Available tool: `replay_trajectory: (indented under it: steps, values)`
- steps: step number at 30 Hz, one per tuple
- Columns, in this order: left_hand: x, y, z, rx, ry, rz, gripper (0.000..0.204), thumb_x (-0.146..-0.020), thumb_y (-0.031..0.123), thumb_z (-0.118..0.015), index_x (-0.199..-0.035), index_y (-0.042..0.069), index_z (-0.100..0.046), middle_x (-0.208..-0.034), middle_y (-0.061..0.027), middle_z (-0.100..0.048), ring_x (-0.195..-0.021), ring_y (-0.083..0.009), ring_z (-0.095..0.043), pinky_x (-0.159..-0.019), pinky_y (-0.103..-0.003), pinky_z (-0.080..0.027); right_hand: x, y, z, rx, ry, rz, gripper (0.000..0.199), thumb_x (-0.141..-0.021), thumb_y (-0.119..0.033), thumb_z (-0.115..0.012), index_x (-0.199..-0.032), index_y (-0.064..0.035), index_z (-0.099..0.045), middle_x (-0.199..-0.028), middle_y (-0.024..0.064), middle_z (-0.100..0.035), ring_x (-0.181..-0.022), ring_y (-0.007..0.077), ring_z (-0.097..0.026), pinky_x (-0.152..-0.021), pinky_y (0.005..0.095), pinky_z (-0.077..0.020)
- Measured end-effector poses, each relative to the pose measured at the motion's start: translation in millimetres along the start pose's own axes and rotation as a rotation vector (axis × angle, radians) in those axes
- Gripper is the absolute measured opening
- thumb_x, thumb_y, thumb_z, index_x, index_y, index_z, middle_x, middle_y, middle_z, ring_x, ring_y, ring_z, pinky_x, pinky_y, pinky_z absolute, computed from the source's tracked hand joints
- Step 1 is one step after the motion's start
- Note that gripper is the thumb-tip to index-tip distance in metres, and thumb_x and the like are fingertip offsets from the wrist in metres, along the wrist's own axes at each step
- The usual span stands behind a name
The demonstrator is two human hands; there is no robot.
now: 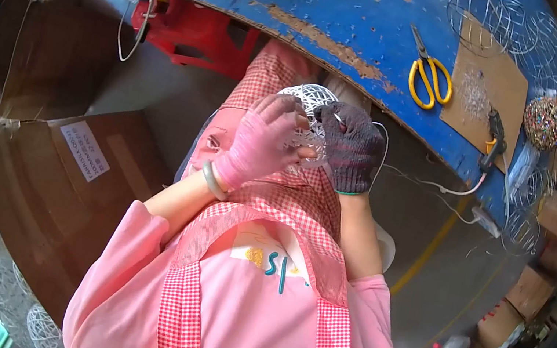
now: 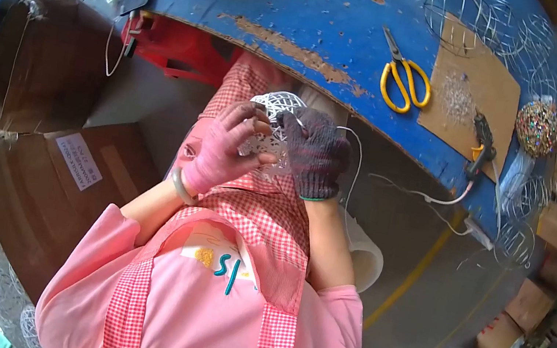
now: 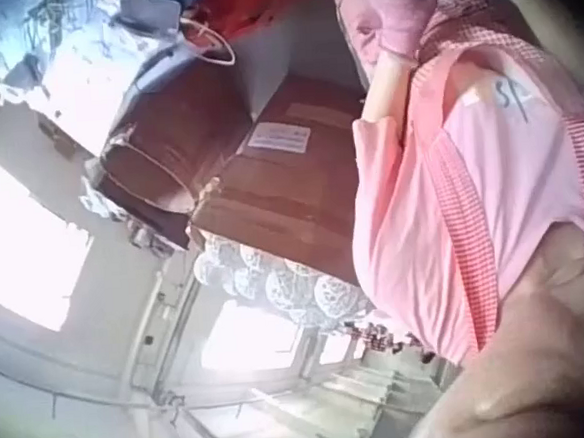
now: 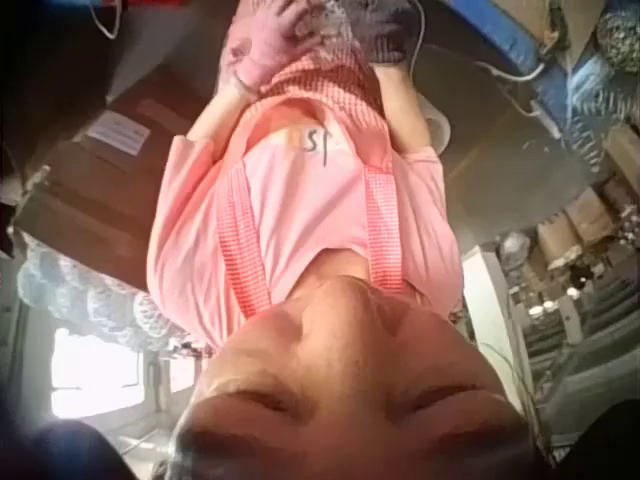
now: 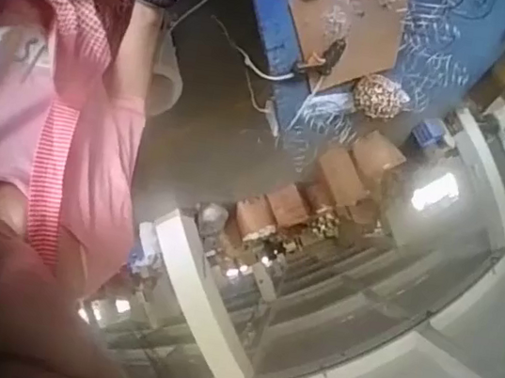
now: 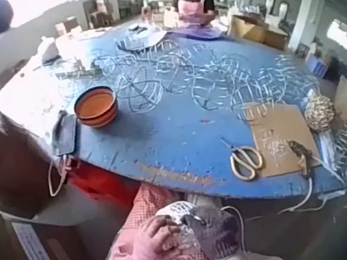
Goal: Gluing white thread components onto a spherical decorative ball using a hot glue gun.
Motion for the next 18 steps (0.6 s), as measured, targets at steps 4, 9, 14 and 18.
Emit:
replay_trajectory:
  steps: [4, 9, 14, 18]
  values:
    - [-5.2, 8.0, -13.0, -0.094, 0.144, 0.067, 0.036, -0.068, 0.018, -0.088, -0.096, 0.009, -0.066, -0.108, -0.0143, -0.065, -0.103, -0.0383, -0.063, -0.087, -0.050, -0.053, -6.0, 12.4, -0.8, -0.028, -0.042, -0.015, 0.020, -0.092, -0.024, -0.076, -0.086, -0.0057, -0.071, -0.075, 0.0139, -0.065, -0.065, 0.0298, -0.064, -0.060, 0.0393, -0.0500]
    - [-16.1, 11.0, -17.7, -0.185, 0.162, 0.050, 0.031, -0.071, 0.014, -0.085, -0.097, 0.010, -0.069, -0.110, -0.0153, -0.067, -0.098, -0.0381, -0.066, -0.083, -0.047, -0.055, -13.1, 30.6, -1.1, 0.042, -0.108, -0.087, 0.030, -0.093, -0.032, -0.073, -0.076, -0.0074, -0.067, -0.077, 0.0170, -0.065, -0.069, 0.0376, -0.065, -0.060, 0.0442, -0.0505]
    - [-25.7, -7.0, -7.4, 0.071, 0.030, 0.056, 0.018, -0.080, 0.000, -0.075, -0.096, 0.005, -0.070, -0.099, -0.0117, -0.068, -0.094, -0.0313, -0.066, -0.084, -0.040, -0.055, -22.1, 38.4, 1.6, 0.065, -0.119, 0.034, 0.030, -0.095, -0.036, -0.071, -0.081, -0.0088, -0.068, -0.078, 0.0179, -0.065, -0.068, 0.0380, -0.064, -0.062, 0.0427, -0.0508]
    - [-18.7, -40.1, 29.2, 0.663, -0.183, 0.310, 0.013, -0.091, 0.002, -0.071, -0.104, 0.003, -0.068, -0.099, -0.0015, -0.066, -0.093, -0.0130, -0.061, -0.086, -0.030, -0.051, -37.7, 35.8, 7.5, -0.289, -0.300, -0.127, 0.033, -0.096, -0.037, -0.072, -0.083, -0.0074, -0.068, -0.074, 0.0112, -0.068, -0.063, 0.0225, -0.065, -0.061, 0.0367, -0.0503]
Point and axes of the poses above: each hand's wrist, its own x-axis away from the middle knuckle, its own z-axis out of the back of the hand, y = z × x, the point moved 2 cm from there along -x, towards the middle knuckle
